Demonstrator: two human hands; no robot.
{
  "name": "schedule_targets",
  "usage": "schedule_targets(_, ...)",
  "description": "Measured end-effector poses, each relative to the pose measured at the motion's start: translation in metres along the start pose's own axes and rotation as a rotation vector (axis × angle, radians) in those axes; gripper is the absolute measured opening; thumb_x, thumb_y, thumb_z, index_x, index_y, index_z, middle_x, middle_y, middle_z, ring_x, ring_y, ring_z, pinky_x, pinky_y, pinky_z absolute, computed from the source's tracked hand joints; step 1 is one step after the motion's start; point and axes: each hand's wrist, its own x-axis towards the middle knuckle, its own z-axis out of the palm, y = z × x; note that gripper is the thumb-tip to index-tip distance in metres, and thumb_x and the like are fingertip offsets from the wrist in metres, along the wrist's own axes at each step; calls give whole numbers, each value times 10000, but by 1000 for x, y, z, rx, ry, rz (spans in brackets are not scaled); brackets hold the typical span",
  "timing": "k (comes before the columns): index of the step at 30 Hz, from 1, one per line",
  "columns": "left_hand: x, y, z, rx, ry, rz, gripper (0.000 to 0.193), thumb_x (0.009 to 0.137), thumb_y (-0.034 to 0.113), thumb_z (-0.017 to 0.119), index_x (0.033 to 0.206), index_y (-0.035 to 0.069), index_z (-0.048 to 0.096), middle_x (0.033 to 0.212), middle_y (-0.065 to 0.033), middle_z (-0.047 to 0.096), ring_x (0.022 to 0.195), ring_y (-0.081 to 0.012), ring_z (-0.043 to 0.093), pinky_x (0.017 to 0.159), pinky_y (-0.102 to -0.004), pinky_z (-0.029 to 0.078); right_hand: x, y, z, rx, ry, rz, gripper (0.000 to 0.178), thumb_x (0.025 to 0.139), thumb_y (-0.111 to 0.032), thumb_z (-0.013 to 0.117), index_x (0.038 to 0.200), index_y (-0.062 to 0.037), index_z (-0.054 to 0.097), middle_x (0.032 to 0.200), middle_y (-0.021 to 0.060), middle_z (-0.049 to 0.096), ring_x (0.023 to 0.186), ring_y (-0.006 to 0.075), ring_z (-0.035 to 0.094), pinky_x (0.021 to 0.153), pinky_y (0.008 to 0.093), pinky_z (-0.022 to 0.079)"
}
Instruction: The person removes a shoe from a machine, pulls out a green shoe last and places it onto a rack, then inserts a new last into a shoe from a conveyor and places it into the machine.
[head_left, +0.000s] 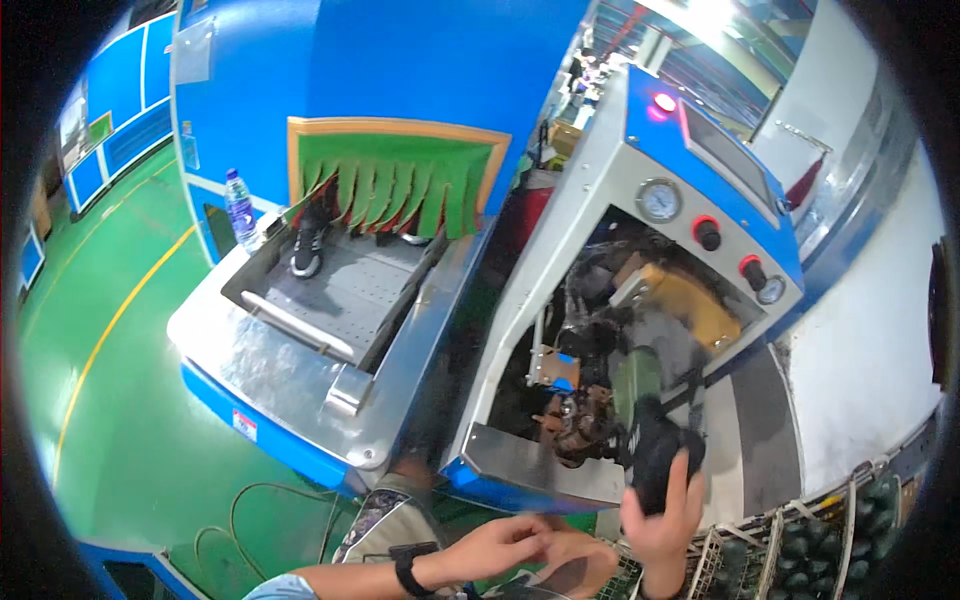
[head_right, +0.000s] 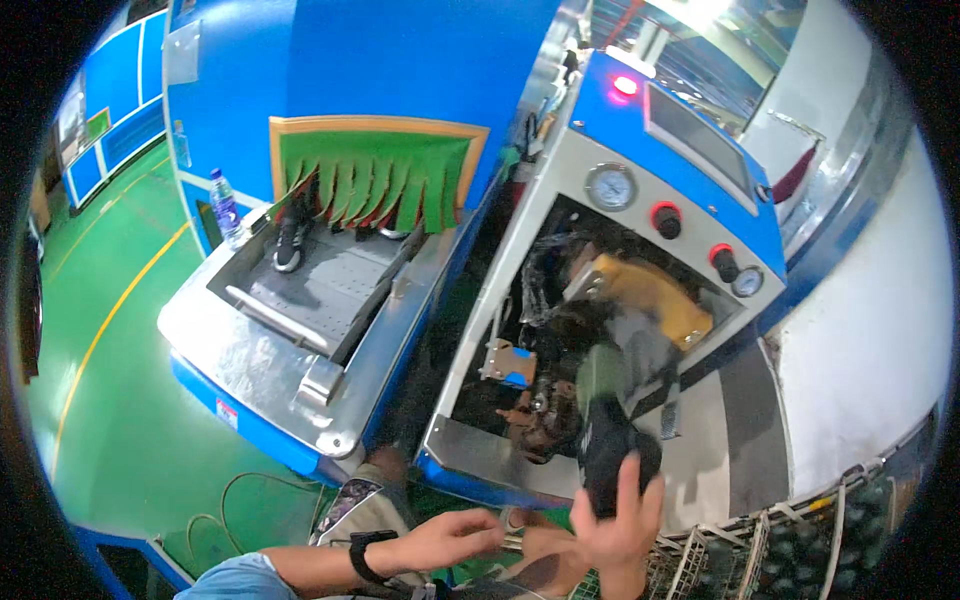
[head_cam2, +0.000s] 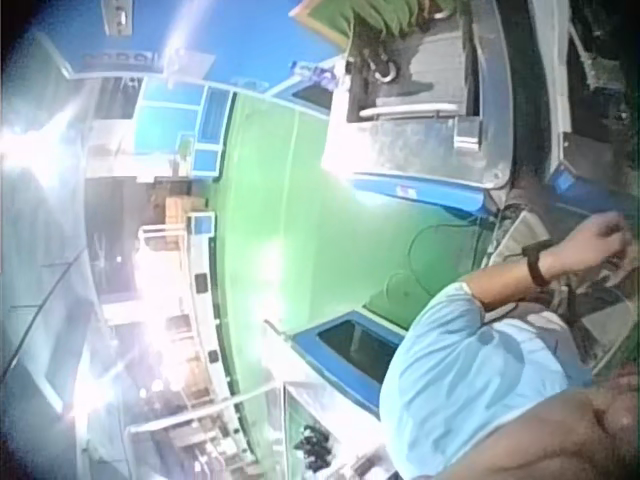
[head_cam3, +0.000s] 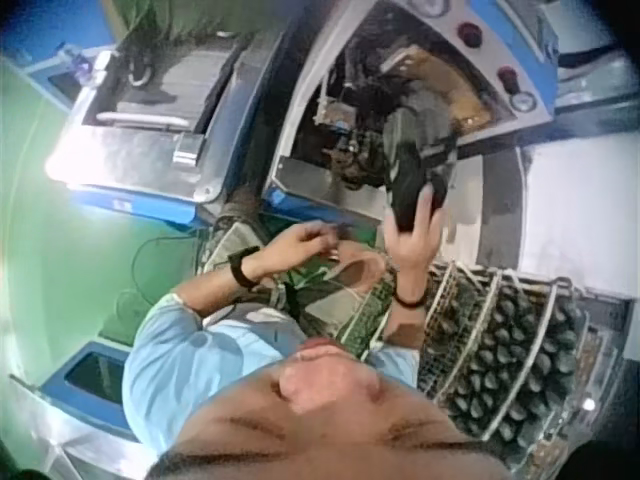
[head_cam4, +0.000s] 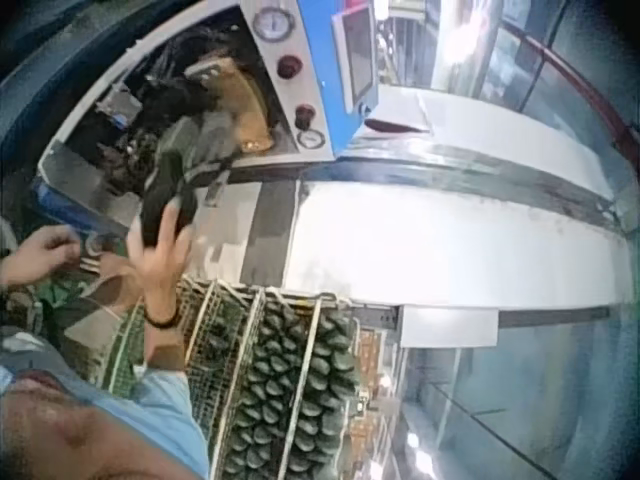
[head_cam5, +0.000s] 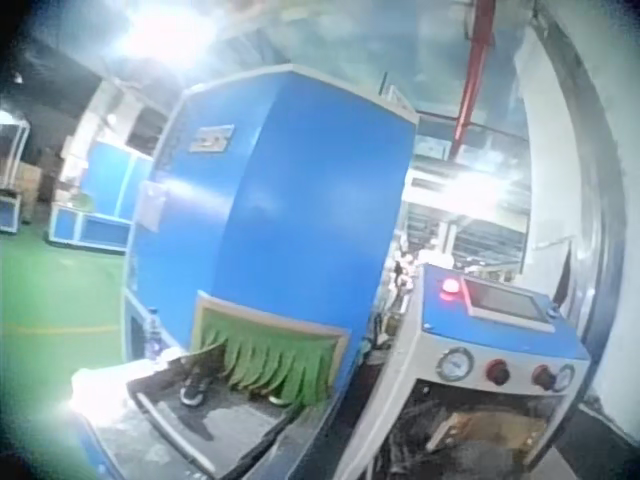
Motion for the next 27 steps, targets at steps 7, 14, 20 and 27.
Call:
schedule_targets(7, 1, 50, -7, -944, -360, -324, 569, 991, 529, 570, 1359, 96, 539, 1152, -16, 643, 955, -118, 601, 769, -274, 483, -69, -41, -48, 176, -334, -104, 751, 770, -216, 836, 1447, -170, 514, 1223, 273, 590, 991, 508, 629, 798, 487, 577)
schedule_targets(14, -5, 4, 1, -377, -187, -345, 400, 960, 341, 640, 1210, 30, 625, 1036, -13, 644, 927, -116, 581, 818, -292, 478, 50, -28, 16, 1832, -205, 1053, 559, 959, -133, 586, 1469, -10, 394, 1246, 189, 616, 1110, 338, 649, 921, 486, 552)
schedule_targets(20, -18, -8, 5, -179, 62, -335, 394, 917, 284, 710, 1157, -21, 645, 1051, -59, 672, 908, -163, 607, 818, -296, 484, 9, -16, 24, 1439, 108, 662, 720, 891, -168, 731, 1504, -1, 392, 1268, 171, 638, 1043, 157, 632, 917, 310, 519)
schedule_targets(27, -21, -3, 14, 114, 131, -345, 424, 893, 322, 754, 1117, -28, 670, 978, -71, 670, 871, -164, 582, 786, -301, 467, -233, 22, -97, 206, -67, 1100, 698, 808, -239, 796, 1408, -19, 516, 1368, 222, 585, 1239, 342, 601, 1032, 397, 488)
